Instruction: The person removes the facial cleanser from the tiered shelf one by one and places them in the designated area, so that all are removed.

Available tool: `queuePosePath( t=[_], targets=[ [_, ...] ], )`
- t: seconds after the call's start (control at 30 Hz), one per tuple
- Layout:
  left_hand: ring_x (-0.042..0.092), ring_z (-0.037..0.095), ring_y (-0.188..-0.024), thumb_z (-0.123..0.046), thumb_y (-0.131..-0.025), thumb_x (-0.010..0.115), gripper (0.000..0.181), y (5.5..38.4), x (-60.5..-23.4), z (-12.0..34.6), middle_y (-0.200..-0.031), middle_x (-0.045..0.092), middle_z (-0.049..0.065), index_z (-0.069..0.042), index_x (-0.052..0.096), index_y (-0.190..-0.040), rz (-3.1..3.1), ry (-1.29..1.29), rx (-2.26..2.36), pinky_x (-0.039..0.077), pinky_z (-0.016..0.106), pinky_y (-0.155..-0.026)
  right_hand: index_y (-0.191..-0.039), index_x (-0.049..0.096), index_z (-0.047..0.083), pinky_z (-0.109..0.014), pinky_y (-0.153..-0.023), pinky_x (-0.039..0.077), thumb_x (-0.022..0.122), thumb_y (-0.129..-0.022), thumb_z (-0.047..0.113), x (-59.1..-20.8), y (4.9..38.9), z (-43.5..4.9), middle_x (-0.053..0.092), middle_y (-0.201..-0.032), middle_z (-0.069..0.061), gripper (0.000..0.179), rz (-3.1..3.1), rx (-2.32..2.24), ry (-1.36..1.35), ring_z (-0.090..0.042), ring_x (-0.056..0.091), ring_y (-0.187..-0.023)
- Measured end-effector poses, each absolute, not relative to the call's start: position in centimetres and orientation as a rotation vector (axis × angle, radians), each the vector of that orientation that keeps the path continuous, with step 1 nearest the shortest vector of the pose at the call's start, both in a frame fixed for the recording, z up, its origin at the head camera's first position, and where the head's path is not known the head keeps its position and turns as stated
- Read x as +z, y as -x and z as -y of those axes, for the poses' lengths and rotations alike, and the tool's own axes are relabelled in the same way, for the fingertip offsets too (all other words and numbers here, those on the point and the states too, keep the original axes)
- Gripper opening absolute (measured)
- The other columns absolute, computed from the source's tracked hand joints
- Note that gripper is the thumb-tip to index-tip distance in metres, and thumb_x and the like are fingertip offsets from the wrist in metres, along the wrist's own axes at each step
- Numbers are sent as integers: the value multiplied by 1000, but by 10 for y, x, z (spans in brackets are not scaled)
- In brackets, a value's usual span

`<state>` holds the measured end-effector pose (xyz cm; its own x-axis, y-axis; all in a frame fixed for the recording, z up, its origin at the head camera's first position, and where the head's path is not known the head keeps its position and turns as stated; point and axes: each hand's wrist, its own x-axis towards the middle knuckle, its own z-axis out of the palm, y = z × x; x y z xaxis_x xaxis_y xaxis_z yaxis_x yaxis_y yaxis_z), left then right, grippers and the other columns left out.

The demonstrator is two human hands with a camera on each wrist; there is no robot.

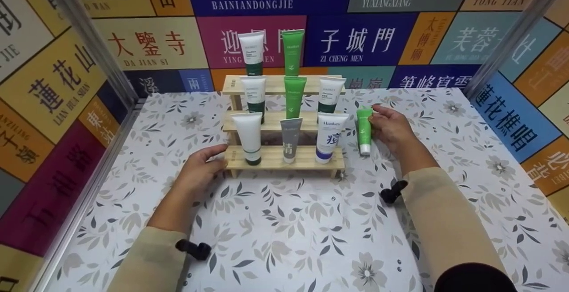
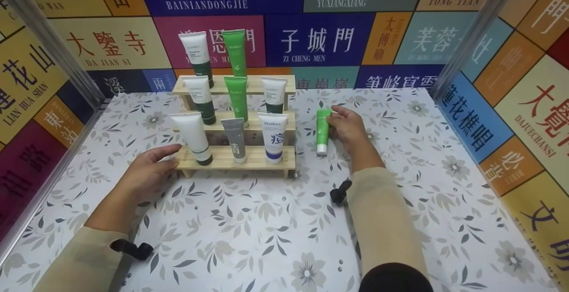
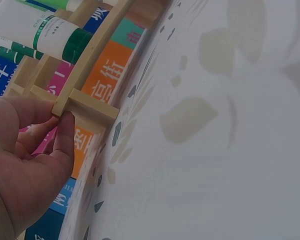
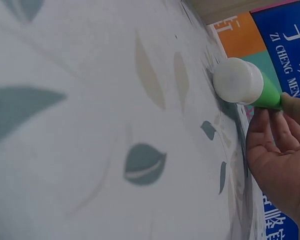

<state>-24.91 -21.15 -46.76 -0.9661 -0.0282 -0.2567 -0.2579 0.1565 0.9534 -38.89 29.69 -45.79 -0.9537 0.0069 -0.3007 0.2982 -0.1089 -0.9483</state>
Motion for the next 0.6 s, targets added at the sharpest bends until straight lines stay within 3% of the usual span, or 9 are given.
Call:
queuePosePath(
  t=[0.27, 0.6],
  targets=[
    [71, 7, -104, -5, -103, 61, 52, 250, -468, 211, -152, 60, 20, -5, 55, -154, -2209, 231, 1960, 57, 28, -95, -167, 38, 17, -24, -89, 59, 67, -106, 15, -464, 394, -295, 57, -151, -3, 68, -2084, -2029, -378, -8, 69, -103],
    [70, 8, -103, -5, -103, 62, 51, 249, -468, 212, -149, 62, 18, -7, 56, -154, -2218, 262, 1944, 56, 27, -95, -164, 43, 10, -24, -86, 60, 66, -105, 12, -460, 392, -289, 66, -134, -4, 63, -2182, -1923, -370, -8, 71, -96]
  ],
)
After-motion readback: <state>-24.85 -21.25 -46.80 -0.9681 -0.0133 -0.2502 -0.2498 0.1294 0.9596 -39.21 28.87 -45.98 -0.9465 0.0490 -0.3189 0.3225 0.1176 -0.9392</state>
